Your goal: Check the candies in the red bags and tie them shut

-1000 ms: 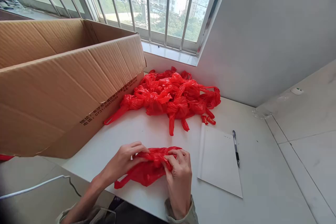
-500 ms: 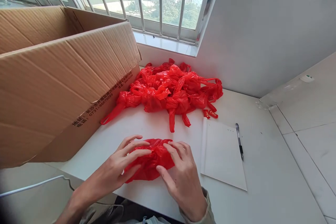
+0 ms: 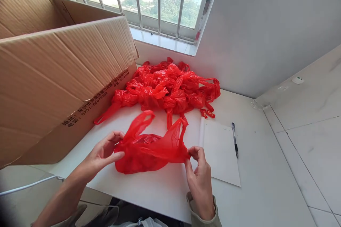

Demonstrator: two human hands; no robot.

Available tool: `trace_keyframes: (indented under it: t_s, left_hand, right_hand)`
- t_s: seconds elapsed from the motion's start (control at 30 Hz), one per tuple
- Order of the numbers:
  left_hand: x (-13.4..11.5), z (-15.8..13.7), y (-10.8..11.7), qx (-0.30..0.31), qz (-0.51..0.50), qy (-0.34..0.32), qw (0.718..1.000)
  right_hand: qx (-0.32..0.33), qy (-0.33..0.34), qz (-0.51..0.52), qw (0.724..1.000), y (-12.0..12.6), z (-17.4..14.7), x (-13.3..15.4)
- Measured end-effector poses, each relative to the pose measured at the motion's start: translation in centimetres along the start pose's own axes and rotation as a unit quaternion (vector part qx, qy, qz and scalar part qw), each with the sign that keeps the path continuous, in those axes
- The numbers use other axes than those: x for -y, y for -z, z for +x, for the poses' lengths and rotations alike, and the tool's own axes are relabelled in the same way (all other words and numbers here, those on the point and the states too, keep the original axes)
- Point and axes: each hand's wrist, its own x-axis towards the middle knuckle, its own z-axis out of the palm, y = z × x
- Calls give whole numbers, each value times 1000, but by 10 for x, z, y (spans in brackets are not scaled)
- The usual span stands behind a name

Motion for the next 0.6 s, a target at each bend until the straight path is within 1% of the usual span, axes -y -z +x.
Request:
trace_keyframes:
  t_s: [0.03, 0.07, 0.17, 0.2, 0.23, 0.3, 0.33, 0.37, 0.4, 0.47, 0.5, 0.53, 0.57, 0.6]
  left_hand:
    - [-4, -3, -4, 4, 39, -16, 999]
    - [-9, -4, -9, -5, 81, -34, 996]
    - [-26, -4, -25, -81, 184, -74, 977]
    - [-31, -3, -28, -106, 197, -85, 971]
    - [-34, -1, -28, -122, 192, -94, 969]
    - [-36, 1, -21, -128, 128, -100, 978]
    - [-36, 2, -14, -125, 72, -106, 984]
    - [-35, 2, -6, -115, 6, -115, 987]
    - [-34, 2, 3, -102, -65, -123, 985]
    - [-32, 1, 19, -77, -202, -143, 966]
    - [-32, 1, 25, -67, -256, -148, 953]
    - [-32, 0, 29, -60, -295, -146, 943]
    - [-33, -2, 33, -60, -312, -143, 937]
    - [-35, -5, 35, -73, -305, -145, 938]
  right_hand:
    - [-2, 14, -3, 1000, 0, -1, 3]
    - [-13, 37, -11, 999, -1, -2, 8]
    - [-38, 118, -34, 992, -7, 2, 35]
    - [-34, 131, -36, 990, -9, 5, 44]
    - [-28, 129, -33, 991, -10, 8, 52]
    - [-43, 87, 3, 995, -7, 15, 60]
    - [-70, 54, 42, 995, -4, 19, 60]
    - [-105, 23, 97, 989, 1, 22, 58]
    - [-140, -3, 160, 977, 7, 24, 53]
    - [-185, -38, 275, 943, 18, 27, 41]
    - [-194, -51, 312, 929, 22, 28, 35]
    - [-198, -61, 329, 921, 26, 27, 31]
    - [-197, -70, 331, 920, 28, 25, 28]
    - [-196, -73, 320, 924, 30, 22, 28]
